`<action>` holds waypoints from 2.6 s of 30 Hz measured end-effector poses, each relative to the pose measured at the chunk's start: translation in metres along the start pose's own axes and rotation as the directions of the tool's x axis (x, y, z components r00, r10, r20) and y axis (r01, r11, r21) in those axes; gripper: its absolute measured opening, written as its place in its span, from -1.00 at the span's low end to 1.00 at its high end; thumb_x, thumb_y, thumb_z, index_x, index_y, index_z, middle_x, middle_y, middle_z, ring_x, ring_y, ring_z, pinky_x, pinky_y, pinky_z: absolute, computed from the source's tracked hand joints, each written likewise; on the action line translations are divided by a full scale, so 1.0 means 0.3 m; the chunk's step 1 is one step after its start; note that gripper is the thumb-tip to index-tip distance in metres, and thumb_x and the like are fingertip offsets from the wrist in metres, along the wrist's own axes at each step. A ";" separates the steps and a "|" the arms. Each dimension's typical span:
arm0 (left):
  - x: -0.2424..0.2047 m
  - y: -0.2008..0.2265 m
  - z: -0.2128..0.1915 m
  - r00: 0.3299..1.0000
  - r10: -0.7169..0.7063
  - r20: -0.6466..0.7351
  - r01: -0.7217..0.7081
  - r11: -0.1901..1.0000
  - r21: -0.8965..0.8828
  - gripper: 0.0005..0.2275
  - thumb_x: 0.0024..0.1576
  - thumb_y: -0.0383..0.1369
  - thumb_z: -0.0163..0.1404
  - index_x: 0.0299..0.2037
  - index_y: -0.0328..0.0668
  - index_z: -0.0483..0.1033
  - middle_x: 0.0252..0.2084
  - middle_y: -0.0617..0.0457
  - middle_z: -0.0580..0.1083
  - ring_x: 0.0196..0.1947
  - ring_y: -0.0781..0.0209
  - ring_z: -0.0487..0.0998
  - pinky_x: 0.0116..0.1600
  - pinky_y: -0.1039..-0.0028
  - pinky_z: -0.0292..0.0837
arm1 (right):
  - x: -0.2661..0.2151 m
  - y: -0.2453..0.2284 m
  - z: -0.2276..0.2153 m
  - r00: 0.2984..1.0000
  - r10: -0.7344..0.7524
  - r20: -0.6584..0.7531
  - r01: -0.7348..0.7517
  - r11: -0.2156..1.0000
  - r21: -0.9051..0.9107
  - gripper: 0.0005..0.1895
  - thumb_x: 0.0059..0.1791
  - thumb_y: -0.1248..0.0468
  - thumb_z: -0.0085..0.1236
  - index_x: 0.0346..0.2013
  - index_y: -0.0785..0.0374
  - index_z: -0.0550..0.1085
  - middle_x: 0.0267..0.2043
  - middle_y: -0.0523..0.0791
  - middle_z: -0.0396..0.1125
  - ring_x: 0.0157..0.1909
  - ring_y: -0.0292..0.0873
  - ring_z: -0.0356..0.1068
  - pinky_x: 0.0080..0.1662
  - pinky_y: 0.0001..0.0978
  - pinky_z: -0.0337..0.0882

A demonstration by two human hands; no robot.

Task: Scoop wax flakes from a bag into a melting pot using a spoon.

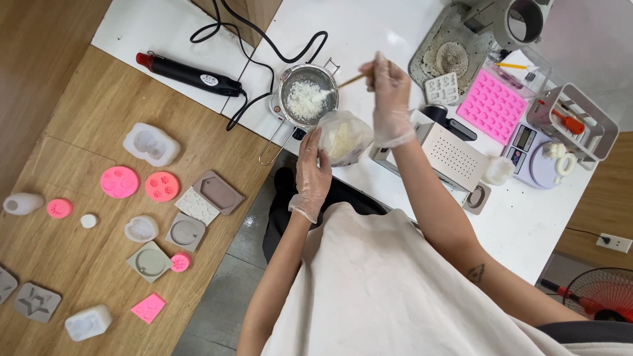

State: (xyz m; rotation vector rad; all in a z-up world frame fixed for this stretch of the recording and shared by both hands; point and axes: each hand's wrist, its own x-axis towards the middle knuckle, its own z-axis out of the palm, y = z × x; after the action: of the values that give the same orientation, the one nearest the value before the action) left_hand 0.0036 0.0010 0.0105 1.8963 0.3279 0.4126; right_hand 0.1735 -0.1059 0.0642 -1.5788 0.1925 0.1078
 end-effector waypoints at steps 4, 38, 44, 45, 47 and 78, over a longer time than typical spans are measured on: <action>0.005 0.016 -0.011 0.999 -0.031 0.010 0.031 1.000 0.000 -0.51 0.02 -0.71 -0.12 0.22 -0.32 0.34 0.27 -0.19 0.35 0.21 -0.10 0.47 0.26 0.34 0.41 | 0.024 0.062 0.133 0.933 -0.344 0.106 0.359 0.915 -0.185 -0.75 0.13 0.25 -0.04 -0.33 0.28 0.54 -0.36 -0.10 0.52 -0.49 -0.33 0.34 -0.43 -0.61 0.43; -0.071 -0.001 0.076 0.983 0.186 0.000 -0.178 0.944 0.278 -0.55 0.16 -0.57 -0.07 0.28 -0.04 0.36 0.24 0.00 0.38 -0.01 -0.09 0.59 -0.09 0.18 0.59 | -0.218 0.357 -0.193 0.918 -0.309 0.251 0.396 0.769 -0.502 -0.76 0.15 0.27 0.07 -0.37 0.22 0.58 -0.40 -0.04 0.47 -0.30 0.08 0.47 -0.16 -0.19 0.43; -0.056 0.023 0.068 0.986 0.163 0.029 -0.164 0.949 0.270 -0.54 0.13 -0.58 -0.07 0.27 -0.07 0.37 0.22 -0.06 0.38 0.01 -0.19 0.57 -0.08 0.13 0.58 | -0.179 0.406 -0.196 0.970 -0.148 0.194 0.216 0.891 -0.398 -0.69 0.15 0.23 0.08 -0.46 0.17 0.58 -0.48 -0.08 0.45 -0.38 -0.14 0.40 -0.17 -0.33 0.40; -0.060 0.025 0.069 0.989 0.145 0.040 -0.150 0.952 0.267 -0.54 0.14 -0.57 -0.07 0.28 -0.06 0.37 0.23 -0.05 0.38 0.01 -0.19 0.57 -0.06 0.13 0.58 | -0.190 0.380 -0.188 0.974 -0.141 0.175 0.197 0.912 -0.360 -0.65 0.15 0.24 0.10 -0.52 0.24 0.54 -0.49 -0.05 0.44 -0.41 -0.17 0.37 -0.19 -0.34 0.39; -0.060 0.021 0.068 0.987 0.157 0.031 -0.159 0.948 0.275 -0.54 0.14 -0.57 -0.08 0.28 -0.05 0.37 0.24 -0.03 0.38 0.01 -0.17 0.57 -0.05 0.14 0.57 | -0.185 0.367 -0.196 0.979 -0.108 0.173 0.163 0.923 -0.348 -0.64 0.16 0.25 0.08 -0.53 0.23 0.54 -0.54 -0.08 0.41 -0.44 -0.20 0.33 -0.24 -0.38 0.38; 0.011 0.007 -0.005 1.000 -0.010 0.003 0.009 0.995 0.099 -0.48 0.02 -0.70 -0.07 0.25 -0.23 0.32 0.30 -0.14 0.36 0.20 -0.09 0.50 0.22 0.32 0.46 | -0.031 0.039 0.037 0.960 -0.241 0.146 0.259 0.958 -0.121 -0.76 0.12 0.22 0.03 -0.36 0.25 0.52 -0.40 -0.10 0.50 -0.49 -0.32 0.33 -0.39 -0.55 0.42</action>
State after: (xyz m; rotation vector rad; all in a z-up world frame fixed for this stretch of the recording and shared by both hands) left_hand 0.0060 0.0029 0.0135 1.9912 0.3607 0.3927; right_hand 0.1627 -0.0943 0.0542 -1.7158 -0.1209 0.0265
